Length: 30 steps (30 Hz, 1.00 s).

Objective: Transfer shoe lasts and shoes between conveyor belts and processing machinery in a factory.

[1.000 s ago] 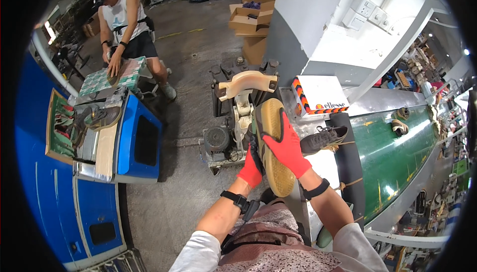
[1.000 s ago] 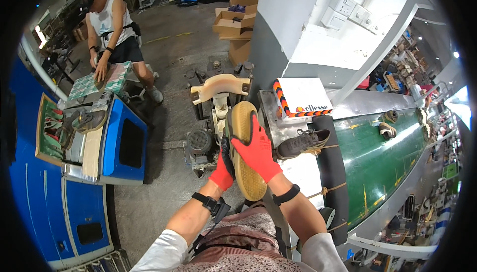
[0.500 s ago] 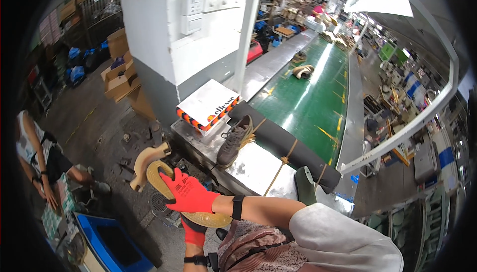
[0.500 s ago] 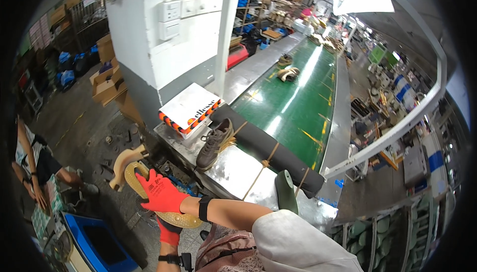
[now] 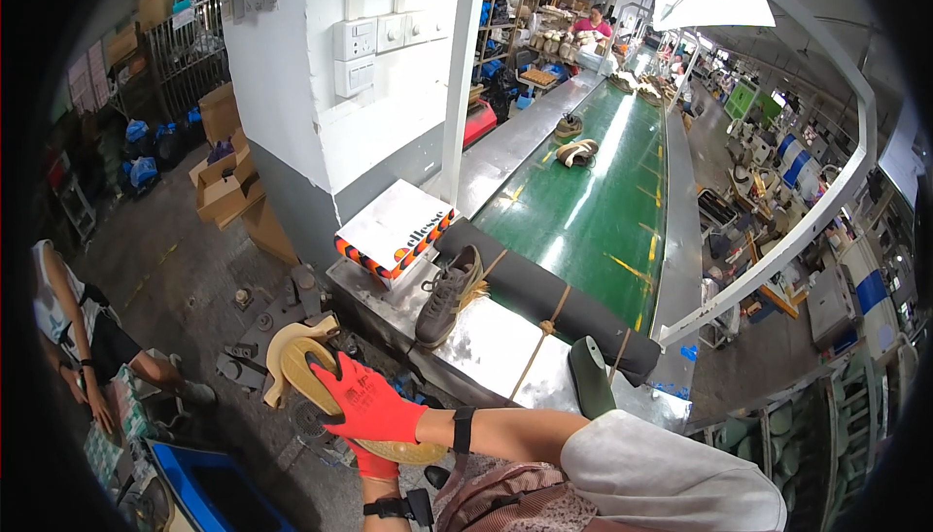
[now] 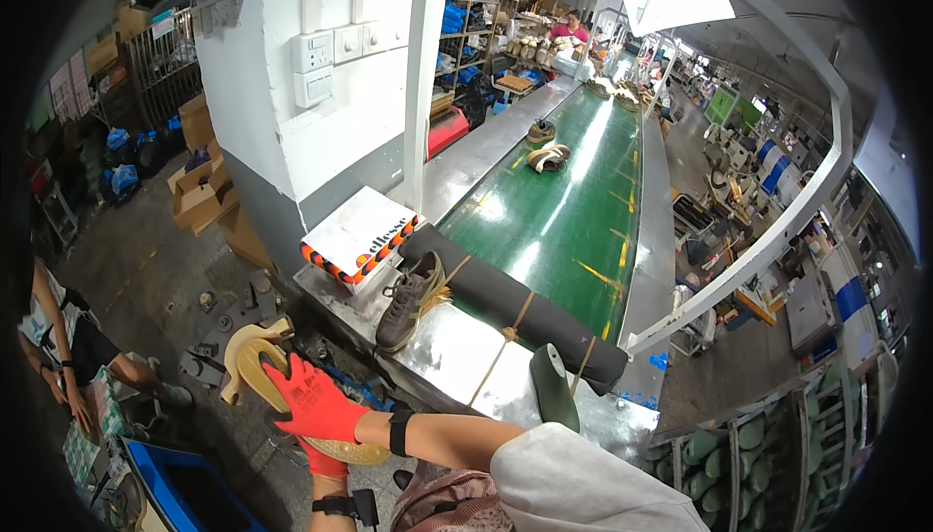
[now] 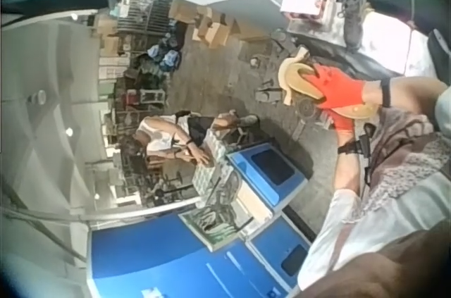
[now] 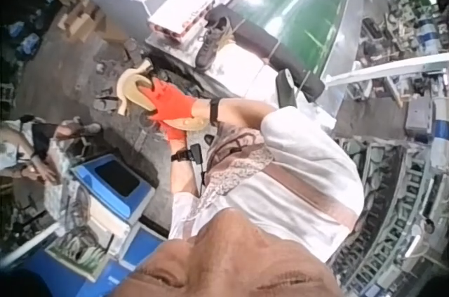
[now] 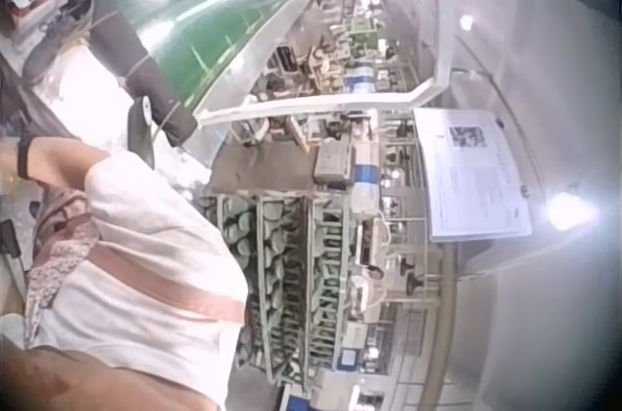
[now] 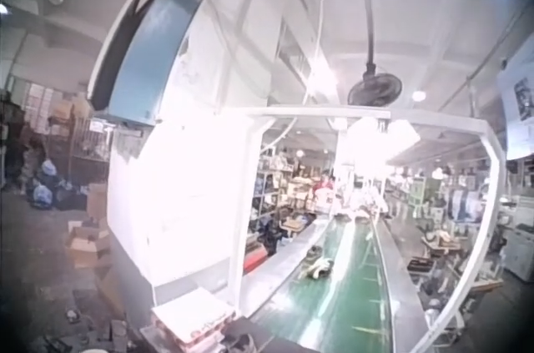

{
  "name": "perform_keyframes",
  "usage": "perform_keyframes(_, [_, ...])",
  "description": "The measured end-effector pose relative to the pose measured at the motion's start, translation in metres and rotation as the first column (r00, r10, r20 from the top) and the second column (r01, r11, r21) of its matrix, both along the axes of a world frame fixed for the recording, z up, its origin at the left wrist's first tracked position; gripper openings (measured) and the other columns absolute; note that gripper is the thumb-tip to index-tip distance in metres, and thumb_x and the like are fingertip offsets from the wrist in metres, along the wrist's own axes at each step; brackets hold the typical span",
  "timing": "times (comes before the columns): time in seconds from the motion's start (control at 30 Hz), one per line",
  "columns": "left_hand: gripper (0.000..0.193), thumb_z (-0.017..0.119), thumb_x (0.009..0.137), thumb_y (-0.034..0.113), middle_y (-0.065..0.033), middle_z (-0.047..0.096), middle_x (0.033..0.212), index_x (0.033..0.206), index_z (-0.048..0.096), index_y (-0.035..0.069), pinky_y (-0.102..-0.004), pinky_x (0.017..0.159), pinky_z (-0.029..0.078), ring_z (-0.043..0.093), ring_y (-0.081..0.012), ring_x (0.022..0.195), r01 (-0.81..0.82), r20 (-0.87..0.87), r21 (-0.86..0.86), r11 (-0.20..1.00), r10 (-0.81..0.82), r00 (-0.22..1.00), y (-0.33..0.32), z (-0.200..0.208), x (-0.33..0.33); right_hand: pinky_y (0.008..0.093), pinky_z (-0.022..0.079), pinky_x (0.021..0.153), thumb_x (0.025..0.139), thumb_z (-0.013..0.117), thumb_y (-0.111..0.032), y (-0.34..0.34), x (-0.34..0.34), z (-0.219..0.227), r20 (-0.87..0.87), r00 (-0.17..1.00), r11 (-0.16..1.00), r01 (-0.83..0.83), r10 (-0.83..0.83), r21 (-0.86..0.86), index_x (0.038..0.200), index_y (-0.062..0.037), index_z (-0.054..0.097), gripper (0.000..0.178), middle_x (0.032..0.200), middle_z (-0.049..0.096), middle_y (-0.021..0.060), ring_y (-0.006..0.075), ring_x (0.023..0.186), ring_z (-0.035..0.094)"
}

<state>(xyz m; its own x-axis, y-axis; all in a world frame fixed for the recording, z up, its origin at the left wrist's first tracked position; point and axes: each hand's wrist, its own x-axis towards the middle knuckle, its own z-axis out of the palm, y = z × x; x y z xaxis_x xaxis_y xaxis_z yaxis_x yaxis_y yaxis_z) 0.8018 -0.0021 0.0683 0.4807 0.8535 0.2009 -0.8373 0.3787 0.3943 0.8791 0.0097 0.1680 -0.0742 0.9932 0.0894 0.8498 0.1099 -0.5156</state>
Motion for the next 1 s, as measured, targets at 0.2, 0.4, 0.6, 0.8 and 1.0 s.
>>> perform_keyframes(0.2, [0.076,0.033,0.102,0.063,-0.0073,0.035,0.160,0.159,0.026,0.013,-0.0456,0.120,0.029,0.037,-0.0291,0.144,-0.011,-0.064,0.062,0.998,0.015,0.998,-0.003,0.009,0.000,0.0532,0.029,0.116,0.083,0.072,-0.050,-0.013,-0.002,0.003,-0.077,0.997,0.994,0.035,-0.027,0.104,0.159,-0.0171,0.022,0.097,0.153,0.026,0.0348,0.0491,0.141,0.032])
perform_keyframes(0.4, [0.076,0.036,0.101,0.064,-0.0074,0.036,0.159,0.158,0.029,0.014,-0.0473,0.119,0.030,0.037,-0.0296,0.144,0.014,-0.100,-0.078,0.997,-0.022,0.995,-0.022,-0.010,-0.007,0.0536,0.030,0.116,0.084,0.071,-0.050,-0.033,0.004,0.009,-0.116,0.993,0.990,0.040,-0.024,0.137,0.157,-0.0108,0.027,0.094,0.153,0.026,0.0359,0.0504,0.140,0.033])
perform_keyframes(0.6, [0.086,0.032,0.094,0.076,-0.0081,0.036,0.160,0.157,0.034,0.018,-0.0521,0.118,0.031,0.035,-0.0334,0.144,0.274,-0.072,-0.135,0.952,-0.285,0.956,-0.065,-0.041,-0.085,0.0536,0.035,0.113,0.086,0.072,-0.047,-0.105,-0.003,-0.014,-0.200,0.974,0.972,0.146,-0.108,0.184,0.156,-0.0052,0.028,0.093,0.151,0.035,0.0317,0.0464,0.139,0.040])
perform_keyframes(0.8, [0.076,0.042,0.081,0.054,-0.0159,0.049,0.146,0.146,0.042,0.013,-0.0472,0.111,0.039,0.048,-0.0370,0.132,0.114,-0.756,-0.300,0.947,-0.308,0.578,-0.114,-0.027,-0.216,0.0404,0.025,0.120,0.103,0.050,-0.042,-0.050,-0.006,-0.078,-0.752,0.569,0.927,0.054,-0.334,-0.371,0.158,-0.0069,0.023,0.071,0.158,0.033,0.0202,0.0278,0.147,0.031])
perform_keyframes(1.0, [0.050,0.064,0.077,0.000,-0.0181,0.054,0.136,0.126,0.064,0.009,-0.0399,0.104,0.046,0.055,-0.0365,0.125,0.303,-0.996,-0.051,0.952,-0.026,-0.085,-0.151,0.020,-0.280,0.0327,0.048,0.098,0.101,0.058,-0.044,0.004,-0.057,-0.080,-0.726,-0.517,0.852,-0.491,-0.454,-0.182,0.131,-0.0093,0.059,0.046,0.119,0.067,0.0031,0.0141,0.108,0.062])
